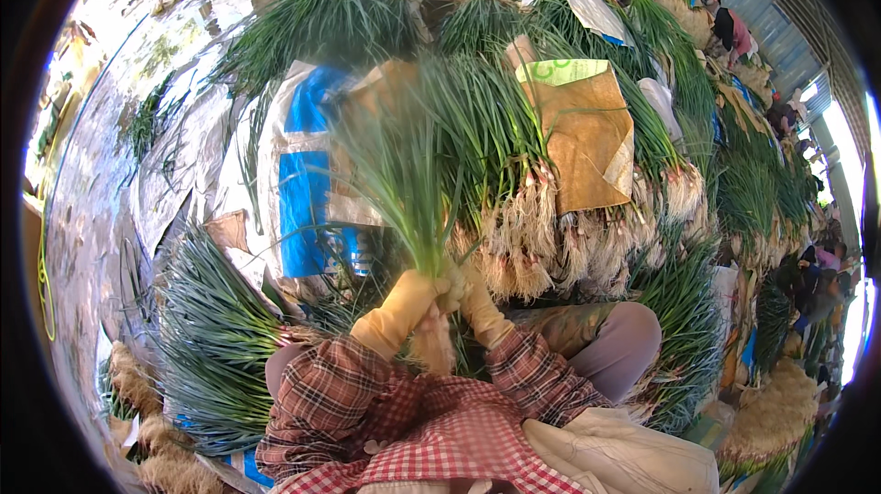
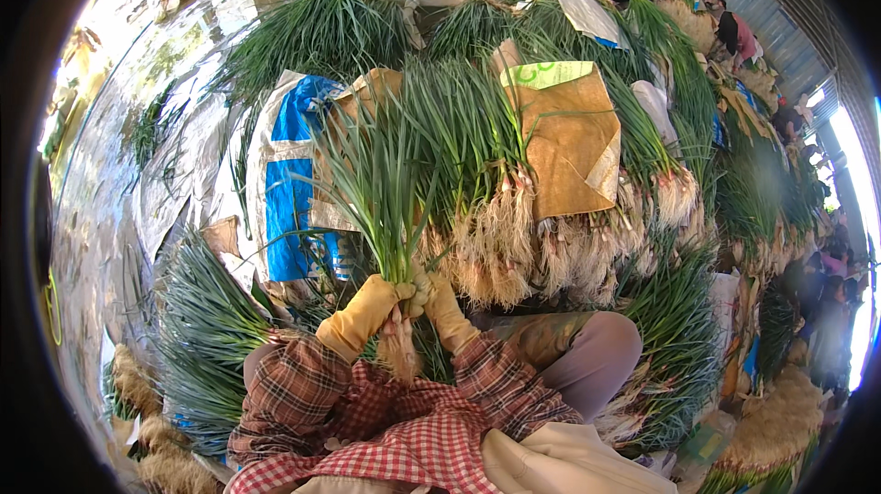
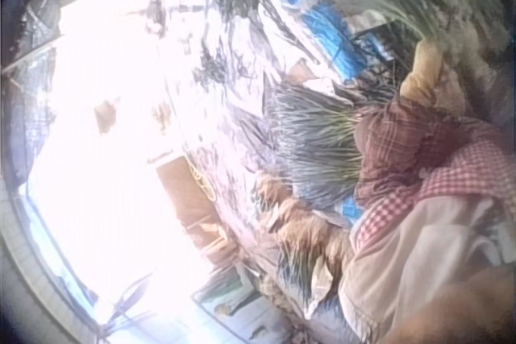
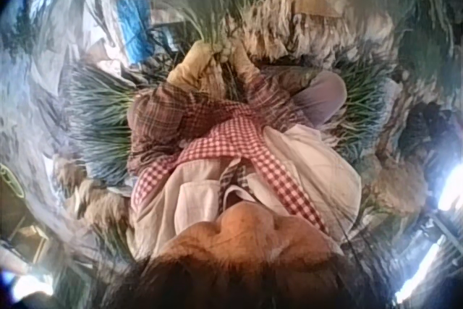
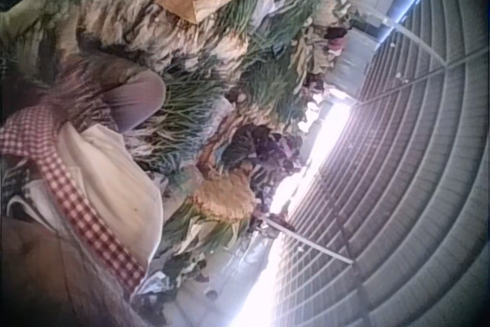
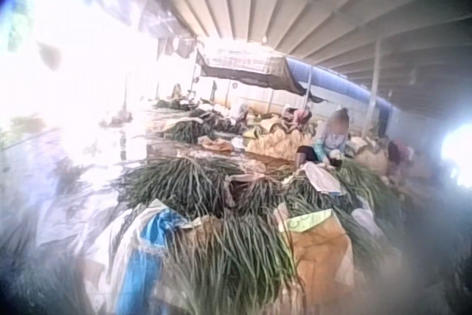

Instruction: The person sits on the floor and trims the roots of green onions by hand, removing excess root material and placing the trimmed bunches aside. The task is performed repeatedly on multiple bunches in a processing area.

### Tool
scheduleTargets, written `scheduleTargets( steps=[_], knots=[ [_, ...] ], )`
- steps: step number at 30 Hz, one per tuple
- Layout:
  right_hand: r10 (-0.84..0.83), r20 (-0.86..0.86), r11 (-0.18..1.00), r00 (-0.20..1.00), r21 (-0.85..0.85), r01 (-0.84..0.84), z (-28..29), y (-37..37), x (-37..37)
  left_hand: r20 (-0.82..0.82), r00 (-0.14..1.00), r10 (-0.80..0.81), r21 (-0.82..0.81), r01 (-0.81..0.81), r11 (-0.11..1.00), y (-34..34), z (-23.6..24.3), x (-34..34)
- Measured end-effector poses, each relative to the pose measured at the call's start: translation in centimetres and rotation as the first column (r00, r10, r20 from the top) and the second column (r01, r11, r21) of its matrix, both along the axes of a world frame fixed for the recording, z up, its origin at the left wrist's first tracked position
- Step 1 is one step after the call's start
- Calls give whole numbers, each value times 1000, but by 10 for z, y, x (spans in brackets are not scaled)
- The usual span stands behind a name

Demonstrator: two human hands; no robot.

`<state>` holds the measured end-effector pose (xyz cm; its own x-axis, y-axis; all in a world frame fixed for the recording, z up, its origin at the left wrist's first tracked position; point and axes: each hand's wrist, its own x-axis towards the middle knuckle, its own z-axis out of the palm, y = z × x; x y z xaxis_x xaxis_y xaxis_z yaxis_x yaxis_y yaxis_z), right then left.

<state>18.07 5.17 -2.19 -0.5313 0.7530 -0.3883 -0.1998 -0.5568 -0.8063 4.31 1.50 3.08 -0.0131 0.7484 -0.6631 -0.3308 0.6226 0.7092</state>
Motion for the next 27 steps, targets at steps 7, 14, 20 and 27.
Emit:
scheduleTargets(
  steps=[7,14,20,27],
  knots=[
    [98,437,994,894,9,-113,-102,-5,27,-91,961,-262,-85,254,963,-5,36,-18],
    [527,811,141,-253,-378,-915,-78,-46,58,76,996,47,288,-67,955,-1,89,-64],
    [-583,812,537,-24,363,-761,-16,103,-2,297,943,151,435,-274,858,10,75,-65],
    [-727,661,316,186,562,-764,4,94,17,264,965,7,167,-53,985,21,41,-44]
  ],
)
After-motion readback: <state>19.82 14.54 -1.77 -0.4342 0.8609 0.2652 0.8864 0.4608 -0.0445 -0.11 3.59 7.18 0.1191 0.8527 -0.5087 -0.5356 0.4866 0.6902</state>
